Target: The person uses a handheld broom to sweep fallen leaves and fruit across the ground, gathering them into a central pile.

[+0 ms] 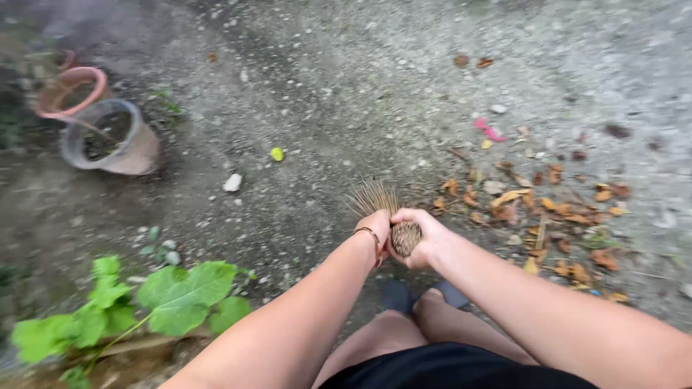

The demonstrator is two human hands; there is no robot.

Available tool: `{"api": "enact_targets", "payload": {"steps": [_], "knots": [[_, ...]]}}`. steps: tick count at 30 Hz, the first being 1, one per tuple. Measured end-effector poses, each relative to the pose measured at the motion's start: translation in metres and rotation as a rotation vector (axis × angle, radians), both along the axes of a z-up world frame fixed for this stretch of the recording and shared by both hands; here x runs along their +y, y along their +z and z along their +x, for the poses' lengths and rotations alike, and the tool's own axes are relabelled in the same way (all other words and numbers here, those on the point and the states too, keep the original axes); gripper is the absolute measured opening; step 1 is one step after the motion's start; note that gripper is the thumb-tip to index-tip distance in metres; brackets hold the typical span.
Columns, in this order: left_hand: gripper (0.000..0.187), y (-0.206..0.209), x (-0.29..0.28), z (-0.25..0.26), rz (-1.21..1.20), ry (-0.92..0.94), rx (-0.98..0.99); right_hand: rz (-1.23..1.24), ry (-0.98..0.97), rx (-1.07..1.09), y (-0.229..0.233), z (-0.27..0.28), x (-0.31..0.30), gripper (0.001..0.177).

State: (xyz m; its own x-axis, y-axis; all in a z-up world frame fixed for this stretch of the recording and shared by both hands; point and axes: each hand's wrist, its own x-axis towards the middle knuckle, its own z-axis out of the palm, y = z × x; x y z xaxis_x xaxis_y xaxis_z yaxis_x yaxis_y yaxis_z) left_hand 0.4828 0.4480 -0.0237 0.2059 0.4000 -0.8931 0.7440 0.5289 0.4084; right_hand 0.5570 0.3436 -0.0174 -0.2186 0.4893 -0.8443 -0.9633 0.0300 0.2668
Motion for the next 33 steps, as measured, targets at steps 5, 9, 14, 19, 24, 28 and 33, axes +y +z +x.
{"api": "enact_targets", "payload": {"steps": [5,9,14,19,24,28,33], "knots": [[0.034,0.047,0.021,-0.005,0.105,-0.044,0.184,-0.047,-0.004,0.092,-0.037,0.041,0.004,0.019],[0.043,0.067,0.008,0.006,0.083,-0.060,0.293,-0.181,-0.192,0.072,-0.062,0.086,-0.077,0.022],[0.050,0.040,-0.015,0.029,0.063,-0.099,0.223,-0.266,-0.255,-0.103,-0.020,0.061,-0.082,0.016],[0.053,0.009,-0.015,0.058,0.051,-0.186,0.181,-0.185,-0.221,-0.115,0.022,0.040,-0.047,0.012],[0.050,-0.008,-0.003,0.076,-0.032,-0.189,0.097,-0.079,-0.135,0.029,0.010,0.069,-0.029,0.018],[0.048,0.018,-0.003,0.083,0.024,-0.178,0.152,-0.017,-0.209,0.112,-0.034,0.107,-0.060,0.029],[0.057,-0.005,0.008,0.079,-0.020,-0.211,0.179,-0.210,-0.389,0.029,-0.040,0.133,-0.125,0.029]]}}
